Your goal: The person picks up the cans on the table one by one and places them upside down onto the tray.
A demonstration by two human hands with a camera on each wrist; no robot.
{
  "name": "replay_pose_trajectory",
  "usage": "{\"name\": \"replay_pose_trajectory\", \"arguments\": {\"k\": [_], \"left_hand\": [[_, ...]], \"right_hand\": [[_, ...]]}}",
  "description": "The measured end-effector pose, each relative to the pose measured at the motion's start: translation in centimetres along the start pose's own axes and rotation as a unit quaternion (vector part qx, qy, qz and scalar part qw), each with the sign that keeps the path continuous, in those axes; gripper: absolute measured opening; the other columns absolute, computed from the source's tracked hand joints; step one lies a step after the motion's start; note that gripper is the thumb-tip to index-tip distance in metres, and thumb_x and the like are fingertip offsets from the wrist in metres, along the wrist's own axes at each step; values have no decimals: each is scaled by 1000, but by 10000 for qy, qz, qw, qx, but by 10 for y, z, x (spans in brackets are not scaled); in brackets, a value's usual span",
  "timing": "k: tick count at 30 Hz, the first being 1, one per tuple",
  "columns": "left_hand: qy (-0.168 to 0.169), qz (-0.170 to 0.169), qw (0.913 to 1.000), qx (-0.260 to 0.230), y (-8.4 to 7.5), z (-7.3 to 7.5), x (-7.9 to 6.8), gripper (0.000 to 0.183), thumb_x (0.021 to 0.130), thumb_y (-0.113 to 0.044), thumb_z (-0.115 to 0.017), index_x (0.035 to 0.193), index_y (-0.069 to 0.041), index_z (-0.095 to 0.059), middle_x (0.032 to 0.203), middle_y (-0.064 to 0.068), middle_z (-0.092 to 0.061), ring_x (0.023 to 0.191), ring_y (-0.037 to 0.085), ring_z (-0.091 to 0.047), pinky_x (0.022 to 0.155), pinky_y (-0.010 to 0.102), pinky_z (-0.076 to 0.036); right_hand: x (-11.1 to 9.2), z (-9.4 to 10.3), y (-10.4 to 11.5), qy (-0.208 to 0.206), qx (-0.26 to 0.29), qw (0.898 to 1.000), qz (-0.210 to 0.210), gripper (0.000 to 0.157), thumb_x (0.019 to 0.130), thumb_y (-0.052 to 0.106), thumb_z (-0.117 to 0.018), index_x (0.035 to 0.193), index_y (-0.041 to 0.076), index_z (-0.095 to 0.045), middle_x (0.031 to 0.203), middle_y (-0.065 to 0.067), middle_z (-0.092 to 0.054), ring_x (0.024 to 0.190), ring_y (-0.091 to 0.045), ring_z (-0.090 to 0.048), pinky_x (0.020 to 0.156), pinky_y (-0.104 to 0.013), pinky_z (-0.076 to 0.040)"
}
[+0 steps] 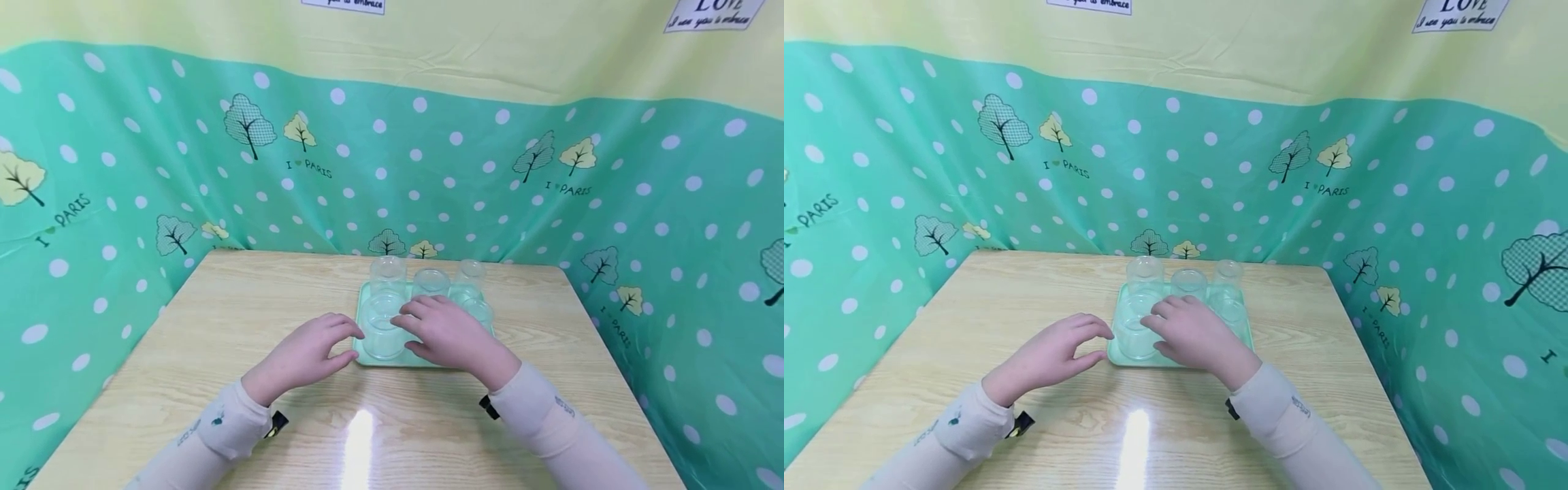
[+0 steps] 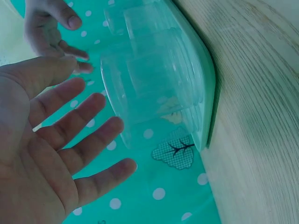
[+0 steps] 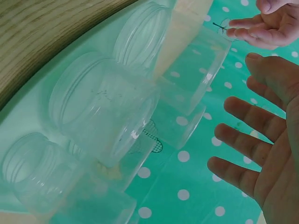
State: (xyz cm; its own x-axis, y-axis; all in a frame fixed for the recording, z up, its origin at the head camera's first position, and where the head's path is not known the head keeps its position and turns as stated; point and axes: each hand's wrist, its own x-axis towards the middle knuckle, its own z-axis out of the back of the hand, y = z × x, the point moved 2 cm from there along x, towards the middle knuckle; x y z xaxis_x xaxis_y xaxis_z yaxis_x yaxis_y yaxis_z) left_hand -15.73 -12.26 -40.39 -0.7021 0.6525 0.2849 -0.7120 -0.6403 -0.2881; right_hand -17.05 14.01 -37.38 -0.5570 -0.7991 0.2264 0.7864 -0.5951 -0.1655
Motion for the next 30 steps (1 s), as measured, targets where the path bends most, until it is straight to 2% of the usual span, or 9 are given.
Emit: {"name": "replay_pose_trajectory", "arguments": {"k": [11,23,30], "left_hand": [[-458,271,9984,171,8,-6,-1,33,91,-32,-79,120,-17,-70,119,-4,-68,113,18,-65,96,39,-56],[-589,425,9972,202,9,-7,2,32,91,-31,-78,119,-17,-71,119,-3,-68,114,19,-65,97,41,-56],[-601,478,9969,187,11,-7,2,30,91,-30,-79,117,-17,-72,118,-4,-69,112,18,-64,95,41,-57]], "right_hand": [[-15,-5,-3,-159,107,9994,-273,43,89,31,-80,130,22,-69,124,2,-69,119,-21,-64,101,-42,-54],[-38,-3,-15,-595,220,9970,-448,48,87,30,-82,131,19,-67,124,1,-67,119,-22,-62,100,-42,-54],[-51,-6,-23,-537,133,9966,-616,48,87,31,-82,131,20,-67,125,0,-67,120,-23,-62,101,-43,-53]]}}
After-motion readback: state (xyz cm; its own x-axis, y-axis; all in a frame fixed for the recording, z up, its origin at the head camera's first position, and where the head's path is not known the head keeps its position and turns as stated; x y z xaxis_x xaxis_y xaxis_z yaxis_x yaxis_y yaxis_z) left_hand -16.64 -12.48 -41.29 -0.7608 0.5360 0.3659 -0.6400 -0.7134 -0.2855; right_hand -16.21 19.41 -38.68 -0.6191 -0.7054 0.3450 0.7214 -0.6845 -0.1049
